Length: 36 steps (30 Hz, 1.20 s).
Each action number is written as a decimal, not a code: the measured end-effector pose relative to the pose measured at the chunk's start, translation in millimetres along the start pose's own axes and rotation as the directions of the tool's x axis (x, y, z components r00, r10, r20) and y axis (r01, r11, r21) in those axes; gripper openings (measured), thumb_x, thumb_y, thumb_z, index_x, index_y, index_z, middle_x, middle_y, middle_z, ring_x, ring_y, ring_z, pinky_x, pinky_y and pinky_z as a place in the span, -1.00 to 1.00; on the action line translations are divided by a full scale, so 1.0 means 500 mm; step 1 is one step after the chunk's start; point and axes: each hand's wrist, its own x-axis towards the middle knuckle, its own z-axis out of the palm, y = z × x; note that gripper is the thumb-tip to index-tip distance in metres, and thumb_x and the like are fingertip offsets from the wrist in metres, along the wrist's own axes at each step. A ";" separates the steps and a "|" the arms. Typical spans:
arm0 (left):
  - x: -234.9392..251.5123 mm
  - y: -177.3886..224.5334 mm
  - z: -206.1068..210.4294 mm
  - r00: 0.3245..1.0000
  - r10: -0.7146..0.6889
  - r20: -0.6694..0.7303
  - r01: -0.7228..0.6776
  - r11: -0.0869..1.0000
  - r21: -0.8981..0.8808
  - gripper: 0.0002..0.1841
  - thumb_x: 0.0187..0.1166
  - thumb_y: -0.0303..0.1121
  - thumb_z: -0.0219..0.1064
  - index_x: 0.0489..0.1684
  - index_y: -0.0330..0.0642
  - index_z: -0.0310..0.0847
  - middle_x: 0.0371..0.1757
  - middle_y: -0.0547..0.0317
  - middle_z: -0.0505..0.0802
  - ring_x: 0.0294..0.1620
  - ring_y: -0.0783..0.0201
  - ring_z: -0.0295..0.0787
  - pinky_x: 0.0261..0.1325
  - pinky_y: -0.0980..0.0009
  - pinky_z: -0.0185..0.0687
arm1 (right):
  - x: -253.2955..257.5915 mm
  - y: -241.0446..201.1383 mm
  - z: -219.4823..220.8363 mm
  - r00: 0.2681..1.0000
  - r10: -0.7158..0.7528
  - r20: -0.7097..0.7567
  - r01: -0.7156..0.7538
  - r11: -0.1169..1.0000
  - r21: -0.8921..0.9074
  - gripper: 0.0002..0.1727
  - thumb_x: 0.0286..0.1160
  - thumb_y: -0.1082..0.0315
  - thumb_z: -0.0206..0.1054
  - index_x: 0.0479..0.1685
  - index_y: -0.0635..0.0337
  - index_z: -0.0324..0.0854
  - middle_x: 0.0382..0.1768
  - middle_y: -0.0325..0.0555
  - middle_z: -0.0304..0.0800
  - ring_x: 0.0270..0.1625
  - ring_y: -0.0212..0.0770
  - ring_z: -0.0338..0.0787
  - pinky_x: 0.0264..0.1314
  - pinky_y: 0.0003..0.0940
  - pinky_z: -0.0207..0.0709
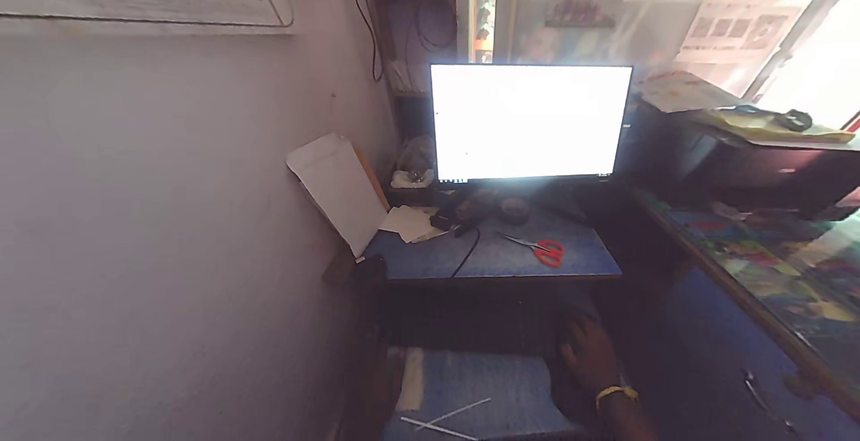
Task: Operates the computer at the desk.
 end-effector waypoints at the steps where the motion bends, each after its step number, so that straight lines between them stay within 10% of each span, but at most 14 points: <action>1: 0.001 -0.001 0.002 1.000 0.002 -0.007 -0.002 1.000 -0.003 -0.29 0.74 0.17 -0.07 0.65 -0.20 0.44 0.78 -0.20 0.37 0.82 -0.15 0.21 0.81 -0.06 0.14 | 0.002 0.001 0.002 1.000 -0.011 -0.020 0.011 1.000 -0.007 -0.45 0.30 0.04 0.31 0.31 0.01 0.79 0.50 0.07 0.67 0.53 0.23 0.63 0.52 0.22 0.49; 36: 0.005 -0.012 0.020 1.000 0.001 -0.015 -0.001 1.000 -0.015 -0.27 0.72 0.19 -0.06 0.67 -0.18 0.41 0.77 -0.20 0.38 0.83 -0.14 0.19 0.80 -0.04 0.16 | -0.002 0.018 0.029 0.983 -0.105 -0.149 0.104 0.994 -0.011 -0.45 0.30 -0.03 0.20 0.19 -0.01 0.85 0.39 0.06 0.75 0.43 0.20 0.72 0.42 0.18 0.58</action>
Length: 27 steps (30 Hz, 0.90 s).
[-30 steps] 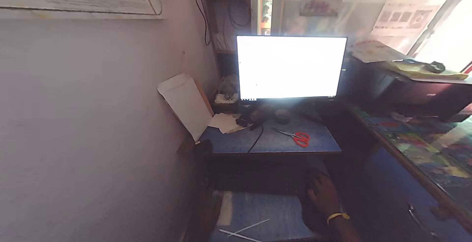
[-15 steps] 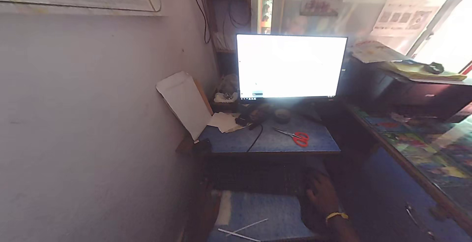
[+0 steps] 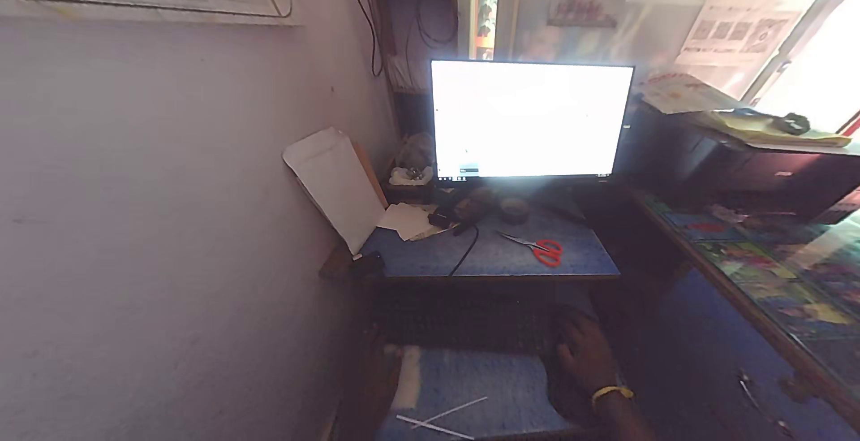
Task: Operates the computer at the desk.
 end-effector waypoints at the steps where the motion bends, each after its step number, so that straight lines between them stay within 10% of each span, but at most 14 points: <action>1: 0.000 0.000 0.000 1.000 0.006 -0.002 -0.006 1.000 -0.001 -0.27 0.72 0.18 -0.07 0.66 -0.19 0.41 0.77 -0.20 0.38 0.83 -0.14 0.19 0.80 -0.04 0.16 | 0.000 0.000 0.000 1.000 0.000 -0.004 0.000 1.000 0.002 -0.45 0.30 -0.02 0.20 0.19 -0.01 0.85 0.39 0.06 0.75 0.43 0.20 0.72 0.42 0.18 0.58; 27: -0.001 -0.005 0.001 0.998 0.045 -0.034 -0.044 0.999 0.010 -0.25 0.71 0.21 -0.11 0.62 -0.21 0.46 0.75 -0.19 0.41 0.81 -0.14 0.24 0.79 -0.04 0.18 | 0.004 -0.012 -0.011 0.992 0.102 0.076 -0.102 0.995 -0.011 -0.46 0.34 0.08 0.31 0.29 0.13 0.79 0.46 0.14 0.68 0.53 0.24 0.63 0.53 0.16 0.52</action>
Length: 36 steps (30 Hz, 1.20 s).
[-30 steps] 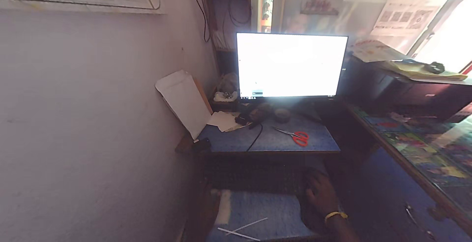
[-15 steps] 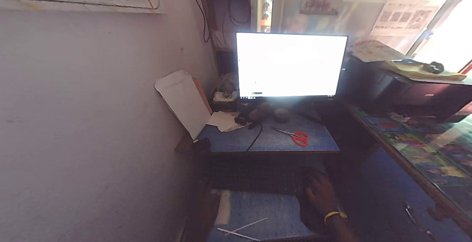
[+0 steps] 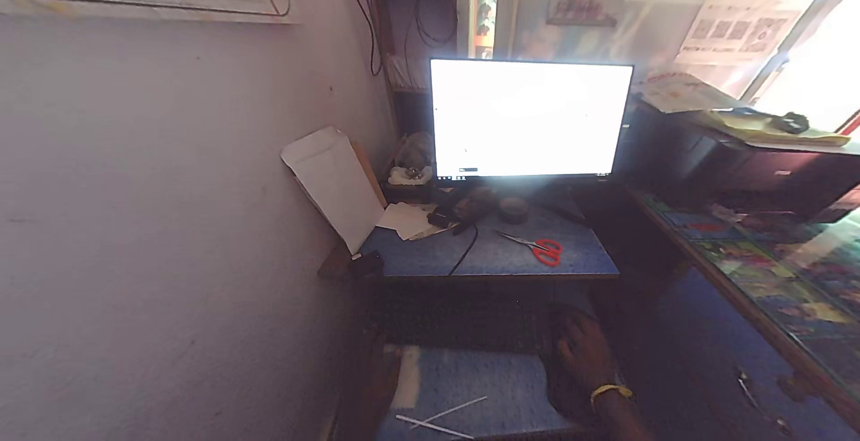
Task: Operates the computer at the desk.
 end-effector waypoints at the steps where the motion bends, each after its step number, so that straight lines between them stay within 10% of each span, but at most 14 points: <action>1: 0.000 0.000 0.000 1.000 0.000 0.000 0.000 1.000 0.002 -0.25 0.71 0.21 -0.11 0.63 -0.21 0.45 0.76 -0.19 0.41 0.81 -0.13 0.23 0.79 -0.04 0.17 | 0.000 0.001 0.001 1.000 -0.003 -0.001 0.003 1.000 0.002 -0.46 0.35 0.08 0.32 0.29 0.13 0.79 0.46 0.14 0.68 0.53 0.25 0.63 0.53 0.16 0.52; 36: 0.006 0.003 0.001 0.999 -0.036 0.027 0.035 0.999 0.019 -0.25 0.72 0.21 -0.12 0.62 -0.21 0.46 0.79 -0.13 0.36 0.82 -0.12 0.20 0.80 -0.03 0.15 | 0.002 0.004 0.003 0.999 -0.034 0.010 0.034 0.999 0.009 -0.45 0.30 0.08 0.27 0.26 0.11 0.81 0.48 0.07 0.68 0.53 0.21 0.64 0.55 0.15 0.49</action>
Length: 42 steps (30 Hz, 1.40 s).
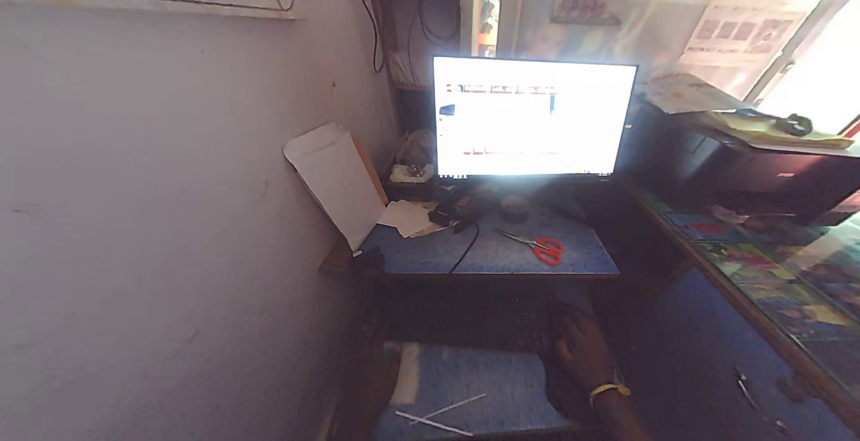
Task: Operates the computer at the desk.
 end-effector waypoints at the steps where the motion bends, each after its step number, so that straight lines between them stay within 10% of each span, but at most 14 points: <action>1: 0.002 0.001 -0.001 1.000 -0.001 0.002 0.001 1.000 0.000 -0.25 0.72 0.21 -0.11 0.62 -0.21 0.46 0.79 -0.13 0.37 0.82 -0.13 0.21 0.80 -0.04 0.16 | 0.000 0.000 -0.001 1.000 -0.001 -0.004 0.001 1.000 0.000 -0.46 0.31 0.08 0.27 0.26 0.11 0.81 0.48 0.08 0.69 0.53 0.22 0.64 0.55 0.16 0.49; 26: 0.026 0.091 -0.098 0.992 -0.063 0.113 0.059 0.997 0.039 -0.38 0.58 -0.09 0.26 0.57 -0.29 0.49 0.71 -0.29 0.43 0.73 -0.17 0.34 0.67 -0.08 0.37 | 0.010 -0.012 -0.019 0.992 0.116 0.042 -0.117 0.993 0.015 -0.36 0.27 0.06 0.37 0.42 0.12 0.70 0.49 0.12 0.66 0.52 0.23 0.63 0.52 0.18 0.52; 31: 0.069 0.127 -0.081 0.973 -0.124 0.196 0.087 0.978 0.189 -0.28 0.62 0.35 0.03 0.61 0.11 0.54 0.86 -0.17 0.21 0.77 -0.19 0.28 0.67 -0.15 0.34 | 0.008 -0.008 -0.016 0.989 0.139 0.049 -0.140 0.990 0.019 -0.40 0.34 0.07 0.34 0.42 0.09 0.71 0.51 0.09 0.65 0.55 0.21 0.61 0.54 0.18 0.50; 36: 0.104 0.152 -0.082 0.929 -0.145 0.339 0.074 0.974 0.213 -0.19 0.57 0.46 -0.01 0.62 0.10 0.54 0.85 -0.22 0.20 0.86 -0.23 0.05 0.81 -0.25 -0.08 | 0.011 -0.010 -0.018 0.985 0.159 0.070 -0.160 0.987 -0.004 -0.42 0.39 0.08 0.32 0.43 0.06 0.70 0.54 0.09 0.61 0.56 0.22 0.60 0.55 0.18 0.49; 42: 0.095 0.138 -0.083 0.921 -0.176 0.349 0.106 0.972 0.211 -0.40 0.68 0.27 0.04 0.54 0.23 0.61 0.79 -0.06 0.38 0.68 -0.18 0.43 0.65 -0.25 0.30 | 0.004 -0.010 -0.017 0.978 0.188 0.096 -0.188 0.982 -0.009 -0.41 0.41 0.03 0.33 0.45 0.04 0.69 0.56 0.09 0.60 0.58 0.19 0.58 0.56 0.16 0.49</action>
